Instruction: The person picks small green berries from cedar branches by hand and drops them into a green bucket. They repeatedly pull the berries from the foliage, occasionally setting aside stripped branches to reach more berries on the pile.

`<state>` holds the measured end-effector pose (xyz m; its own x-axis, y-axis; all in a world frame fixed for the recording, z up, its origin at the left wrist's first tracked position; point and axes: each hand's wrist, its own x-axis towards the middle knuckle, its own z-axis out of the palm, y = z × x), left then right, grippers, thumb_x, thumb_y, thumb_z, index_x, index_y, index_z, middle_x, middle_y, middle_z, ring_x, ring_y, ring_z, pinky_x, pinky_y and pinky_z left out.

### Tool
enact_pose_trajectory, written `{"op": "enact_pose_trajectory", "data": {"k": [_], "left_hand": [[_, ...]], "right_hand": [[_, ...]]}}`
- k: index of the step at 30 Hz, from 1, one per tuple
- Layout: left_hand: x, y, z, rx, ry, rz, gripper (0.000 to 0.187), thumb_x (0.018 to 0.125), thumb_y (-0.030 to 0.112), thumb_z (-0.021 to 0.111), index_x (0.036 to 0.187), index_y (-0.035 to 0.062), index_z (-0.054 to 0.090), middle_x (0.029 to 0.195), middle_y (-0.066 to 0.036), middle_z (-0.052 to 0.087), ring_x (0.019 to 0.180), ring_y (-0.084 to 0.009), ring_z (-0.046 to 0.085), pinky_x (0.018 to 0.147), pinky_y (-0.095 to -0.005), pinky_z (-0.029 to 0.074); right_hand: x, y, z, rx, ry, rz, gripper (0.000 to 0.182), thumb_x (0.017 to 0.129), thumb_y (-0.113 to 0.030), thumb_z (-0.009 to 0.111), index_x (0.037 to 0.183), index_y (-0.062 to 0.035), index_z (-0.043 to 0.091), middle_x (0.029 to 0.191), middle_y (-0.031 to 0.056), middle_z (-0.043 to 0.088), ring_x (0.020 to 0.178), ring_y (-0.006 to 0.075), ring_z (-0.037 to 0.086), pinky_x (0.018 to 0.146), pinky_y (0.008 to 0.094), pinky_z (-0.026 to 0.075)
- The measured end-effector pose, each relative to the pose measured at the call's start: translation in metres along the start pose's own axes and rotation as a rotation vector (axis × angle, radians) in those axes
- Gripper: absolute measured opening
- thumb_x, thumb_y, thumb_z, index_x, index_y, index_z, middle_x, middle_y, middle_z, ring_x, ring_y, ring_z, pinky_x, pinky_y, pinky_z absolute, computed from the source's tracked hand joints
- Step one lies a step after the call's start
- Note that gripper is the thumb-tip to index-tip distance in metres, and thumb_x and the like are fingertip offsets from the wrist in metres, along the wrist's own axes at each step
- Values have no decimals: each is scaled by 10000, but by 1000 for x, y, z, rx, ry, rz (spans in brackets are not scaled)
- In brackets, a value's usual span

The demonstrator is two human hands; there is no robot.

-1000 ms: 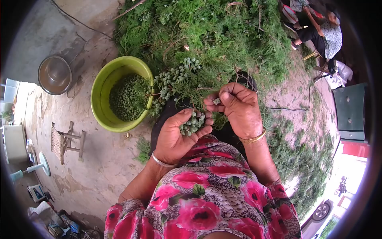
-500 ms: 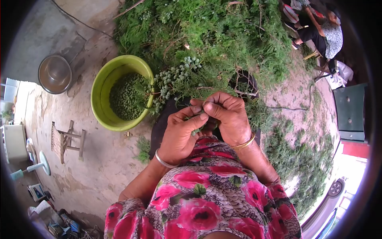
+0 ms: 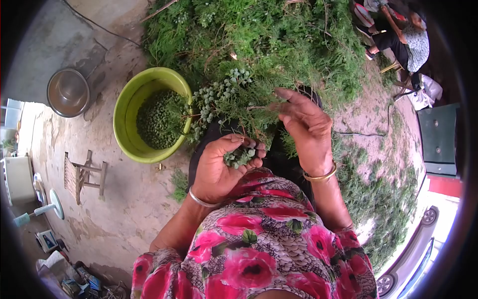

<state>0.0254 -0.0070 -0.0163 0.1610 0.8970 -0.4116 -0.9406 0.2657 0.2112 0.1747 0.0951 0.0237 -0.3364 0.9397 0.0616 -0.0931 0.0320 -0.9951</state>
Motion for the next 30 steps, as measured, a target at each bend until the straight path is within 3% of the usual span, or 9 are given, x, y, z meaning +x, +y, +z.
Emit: {"op": "enact_pose_trajectory", "data": {"k": [2,6,8,12,19,21,22,25,30], "left_hand": [[-1,3,2,175,-20,125,206,898,116,493,989,-48,577,995,-180,624,923,-275,615,825,-387,518],[-2,4,3,223,34,161,216,900,118,490,1023,-35,582,1000,-157,622,938,-254,611,829,-364,510],[2,-4,-10,859,15,514,227,912,124,481,1055,-16,589,975,-126,625,956,-214,604,840,-340,497],[2,3,7,-77,37,64,156,928,71,483,1041,15,575,1005,-67,589,939,-129,577,826,-287,483],[6,-4,-2,47,86,119,133,930,15,459,1033,15,541,982,-36,573,943,-83,547,834,-247,480],[7,-3,-8,149,119,229,160,912,-6,457,1042,-12,550,991,-52,582,932,-99,580,786,-248,504],[4,-3,-7,146,120,223,160,912,-6,457,1042,-12,550,991,-52,582,932,-99,580,786,-248,504],[-3,1,6,582,-45,271,187,887,-23,465,1041,-35,571,985,-55,594,903,-125,618,671,-246,515],[-10,3,25,478,88,194,195,898,86,488,1021,-45,565,831,-105,643,664,-151,625,488,-237,486]], "right_hand": [[-6,1,-7,-415,-23,-66,282,784,-36,655,1065,-22,648,1137,152,642,1128,282,577,895,359,487],[-18,-1,3,-591,-190,-334,280,714,-75,728,983,-34,666,1160,178,625,1208,356,515,952,416,452],[-24,3,14,-632,-324,-470,263,666,-111,762,893,-25,660,1189,184,601,1262,416,442,1008,472,398],[-29,12,31,-683,-287,-548,229,648,-91,784,827,-24,658,1236,179,578,1306,424,386,1005,472,409],[-28,34,39,-656,-266,-530,135,685,-43,691,802,-14,629,1167,195,596,1253,435,428,1002,535,365],[-27,33,34,-410,-211,-325,101,724,-2,659,816,-6,619,1100,201,626,1193,391,508,968,463,425],[-25,28,28,-268,-193,-99,55,805,6,621,860,12,621,1053,157,660,995,257,630,807,341,523],[-17,13,19,-41,-221,366,83,886,-20,571,917,35,625,1044,104,673,843,113,624,644,245,528],[-19,24,18,29,-211,250,121,907,-25,551,962,57,621,998,83,680,761,54,593,556,200,501]]}}
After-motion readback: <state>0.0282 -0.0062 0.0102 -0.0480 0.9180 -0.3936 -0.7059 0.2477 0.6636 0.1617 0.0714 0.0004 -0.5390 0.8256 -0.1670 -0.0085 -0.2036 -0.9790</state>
